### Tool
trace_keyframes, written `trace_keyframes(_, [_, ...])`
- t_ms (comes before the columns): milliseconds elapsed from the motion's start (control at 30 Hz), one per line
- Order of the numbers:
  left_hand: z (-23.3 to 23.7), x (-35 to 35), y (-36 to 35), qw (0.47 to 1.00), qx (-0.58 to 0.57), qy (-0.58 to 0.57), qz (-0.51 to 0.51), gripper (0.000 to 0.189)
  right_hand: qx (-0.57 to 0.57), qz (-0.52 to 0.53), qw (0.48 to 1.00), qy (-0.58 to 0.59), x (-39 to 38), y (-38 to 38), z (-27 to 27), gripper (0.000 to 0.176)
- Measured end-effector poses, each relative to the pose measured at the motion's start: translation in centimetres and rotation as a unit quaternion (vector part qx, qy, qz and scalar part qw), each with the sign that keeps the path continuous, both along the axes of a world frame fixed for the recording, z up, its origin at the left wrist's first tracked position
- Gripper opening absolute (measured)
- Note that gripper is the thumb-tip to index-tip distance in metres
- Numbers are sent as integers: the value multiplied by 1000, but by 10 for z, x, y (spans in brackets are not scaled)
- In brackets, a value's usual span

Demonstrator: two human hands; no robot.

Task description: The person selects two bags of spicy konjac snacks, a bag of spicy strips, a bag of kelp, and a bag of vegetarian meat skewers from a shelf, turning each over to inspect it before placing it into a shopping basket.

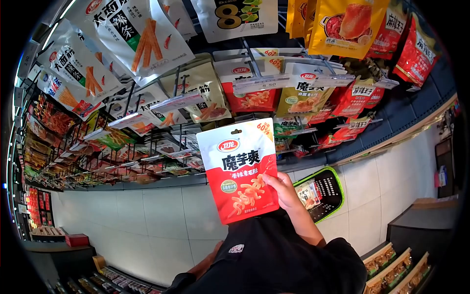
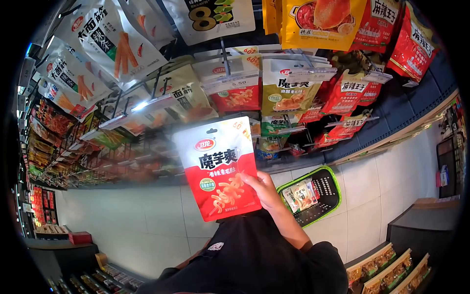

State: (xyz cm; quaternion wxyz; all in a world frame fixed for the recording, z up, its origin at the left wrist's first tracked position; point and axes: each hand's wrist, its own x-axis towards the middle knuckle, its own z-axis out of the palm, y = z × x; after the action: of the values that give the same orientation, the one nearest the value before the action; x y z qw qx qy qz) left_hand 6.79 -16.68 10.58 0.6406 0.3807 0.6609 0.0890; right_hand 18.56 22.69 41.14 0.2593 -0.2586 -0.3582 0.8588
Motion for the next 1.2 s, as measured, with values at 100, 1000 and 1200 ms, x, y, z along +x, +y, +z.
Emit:
trace_keyframes(100, [4,0,-7,1000,0,3,0,39,6,-2,1000,7,2,2,-2,20])
trace_keyframes(1000, [277,-92,200,884,238,6,401,46,17,-23,999,-16,-14,-15,13,19])
trace_keyframes(1200, [324,-66,233,822,360,-93,431,42,9,-61,998,-5,-15,-15,16,21])
